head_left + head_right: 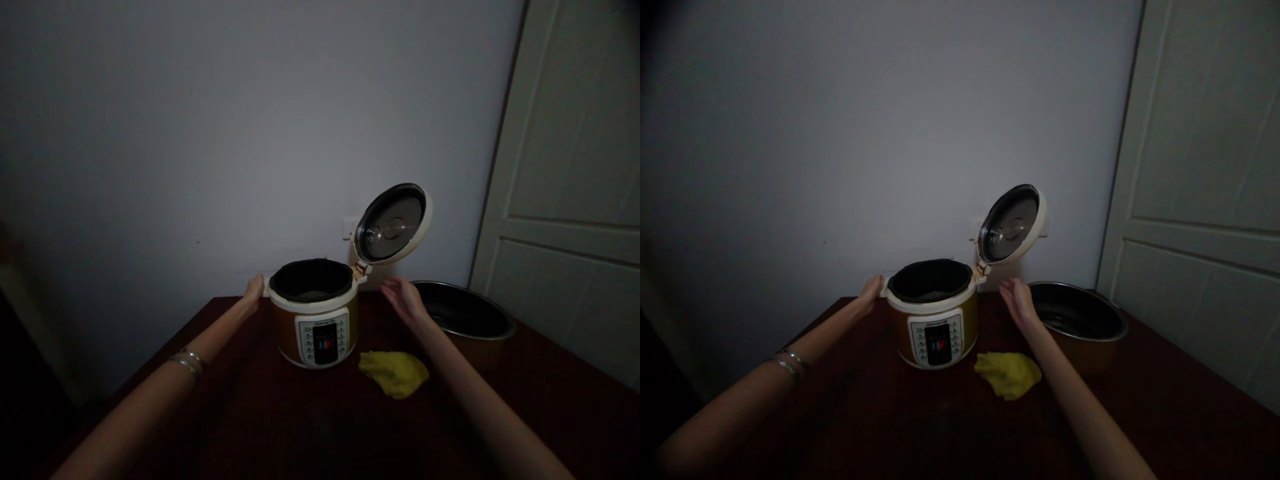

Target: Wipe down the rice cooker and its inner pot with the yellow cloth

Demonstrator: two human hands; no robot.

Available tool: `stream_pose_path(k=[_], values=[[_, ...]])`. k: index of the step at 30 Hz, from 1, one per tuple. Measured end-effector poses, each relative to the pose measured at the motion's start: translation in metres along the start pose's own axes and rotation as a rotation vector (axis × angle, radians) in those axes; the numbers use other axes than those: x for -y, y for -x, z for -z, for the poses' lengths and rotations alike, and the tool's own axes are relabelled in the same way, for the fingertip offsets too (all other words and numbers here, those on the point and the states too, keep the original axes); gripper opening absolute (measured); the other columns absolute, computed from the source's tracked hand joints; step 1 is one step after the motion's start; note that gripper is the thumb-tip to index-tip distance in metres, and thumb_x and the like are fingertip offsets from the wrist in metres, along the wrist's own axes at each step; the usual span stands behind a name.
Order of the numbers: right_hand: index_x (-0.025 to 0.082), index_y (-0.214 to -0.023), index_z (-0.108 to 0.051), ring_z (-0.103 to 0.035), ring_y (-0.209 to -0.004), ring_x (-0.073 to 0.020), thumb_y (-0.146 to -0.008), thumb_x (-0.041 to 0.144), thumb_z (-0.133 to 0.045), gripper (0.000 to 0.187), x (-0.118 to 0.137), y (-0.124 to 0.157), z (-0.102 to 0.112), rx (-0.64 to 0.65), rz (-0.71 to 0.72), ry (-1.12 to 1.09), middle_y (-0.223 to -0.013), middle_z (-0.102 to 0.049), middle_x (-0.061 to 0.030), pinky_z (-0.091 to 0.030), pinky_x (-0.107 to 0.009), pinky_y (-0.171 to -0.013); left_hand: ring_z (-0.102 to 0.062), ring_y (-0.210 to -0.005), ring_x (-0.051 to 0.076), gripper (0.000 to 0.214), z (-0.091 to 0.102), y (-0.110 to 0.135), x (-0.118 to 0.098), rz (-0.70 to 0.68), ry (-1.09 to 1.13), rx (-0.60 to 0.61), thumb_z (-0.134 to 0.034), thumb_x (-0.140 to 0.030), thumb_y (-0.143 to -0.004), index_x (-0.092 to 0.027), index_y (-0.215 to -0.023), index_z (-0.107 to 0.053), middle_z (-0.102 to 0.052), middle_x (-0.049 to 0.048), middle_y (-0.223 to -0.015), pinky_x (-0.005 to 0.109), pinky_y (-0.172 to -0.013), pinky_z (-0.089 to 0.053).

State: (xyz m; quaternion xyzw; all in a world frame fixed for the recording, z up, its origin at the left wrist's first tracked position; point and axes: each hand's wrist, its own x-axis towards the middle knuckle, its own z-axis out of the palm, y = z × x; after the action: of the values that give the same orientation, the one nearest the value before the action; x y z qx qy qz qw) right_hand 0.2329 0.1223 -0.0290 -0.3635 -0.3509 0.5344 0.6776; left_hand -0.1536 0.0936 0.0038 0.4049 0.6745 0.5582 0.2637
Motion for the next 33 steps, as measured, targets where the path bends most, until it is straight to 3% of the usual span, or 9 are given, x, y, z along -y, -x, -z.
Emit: stream_pose_path(k=[3,10,15,22,33], values=[[0.02,-0.08,-0.048,-0.062,-0.075,-0.0206,-0.078,0.019,-0.031,0.017,-0.016,-0.015,-0.025,0.009,-0.076,-0.064,-0.076,-0.057,-0.0084,-0.053,-0.045,-0.082,-0.062,-0.065,0.019,0.029,-0.005,0.001,-0.001,0.015,0.066,-0.073,-0.031,-0.025,-0.083,-0.017,-0.074,-0.058,-0.059,0.003,-0.059,0.025,-0.054,-0.045],[0.019,-0.082,-0.051,-0.062,-0.073,-0.0208,-0.078,0.01,-0.022,0.031,-0.015,-0.048,-0.067,0.068,-0.184,-0.253,-0.073,-0.059,-0.0073,-0.052,-0.046,-0.079,-0.066,-0.071,0.018,0.038,-0.012,0.003,-0.007,0.07,0.196,-0.128,-0.03,-0.02,-0.081,-0.011,-0.096,-0.063,-0.068,0.0082,-0.077,0.023,-0.057,-0.049],[0.019,-0.078,-0.052,-0.062,-0.067,-0.0217,-0.076,0.01,-0.023,0.03,-0.013,-0.051,-0.072,0.098,-0.252,-0.344,-0.068,-0.061,-0.0076,-0.052,-0.047,-0.078,-0.065,-0.067,0.018,0.041,-0.014,0.001,-0.005,0.087,0.267,-0.14,-0.032,-0.019,-0.079,-0.01,-0.101,-0.065,-0.068,0.0087,-0.075,0.023,-0.055,-0.049],[0.018,-0.076,-0.053,-0.062,-0.065,-0.0211,-0.076,0.009,-0.024,0.03,-0.006,-0.054,-0.073,0.094,-0.351,-0.453,-0.065,-0.062,-0.0078,-0.054,-0.042,-0.071,-0.06,-0.052,0.014,0.035,-0.019,-0.007,-0.002,0.078,0.384,-0.147,-0.037,-0.017,-0.074,-0.009,-0.089,-0.068,-0.066,0.0061,-0.064,0.022,-0.053,-0.048],[0.017,-0.075,-0.052,-0.062,-0.064,-0.0187,-0.073,0.005,-0.027,0.028,-0.003,-0.047,-0.071,0.051,-0.374,-0.52,-0.062,-0.061,-0.0066,-0.055,-0.033,-0.06,-0.055,-0.043,0.013,0.031,-0.023,-0.016,0.001,0.091,0.473,-0.144,-0.04,-0.011,-0.071,-0.009,-0.079,-0.07,-0.062,0.0044,-0.054,0.022,-0.047,-0.044]])
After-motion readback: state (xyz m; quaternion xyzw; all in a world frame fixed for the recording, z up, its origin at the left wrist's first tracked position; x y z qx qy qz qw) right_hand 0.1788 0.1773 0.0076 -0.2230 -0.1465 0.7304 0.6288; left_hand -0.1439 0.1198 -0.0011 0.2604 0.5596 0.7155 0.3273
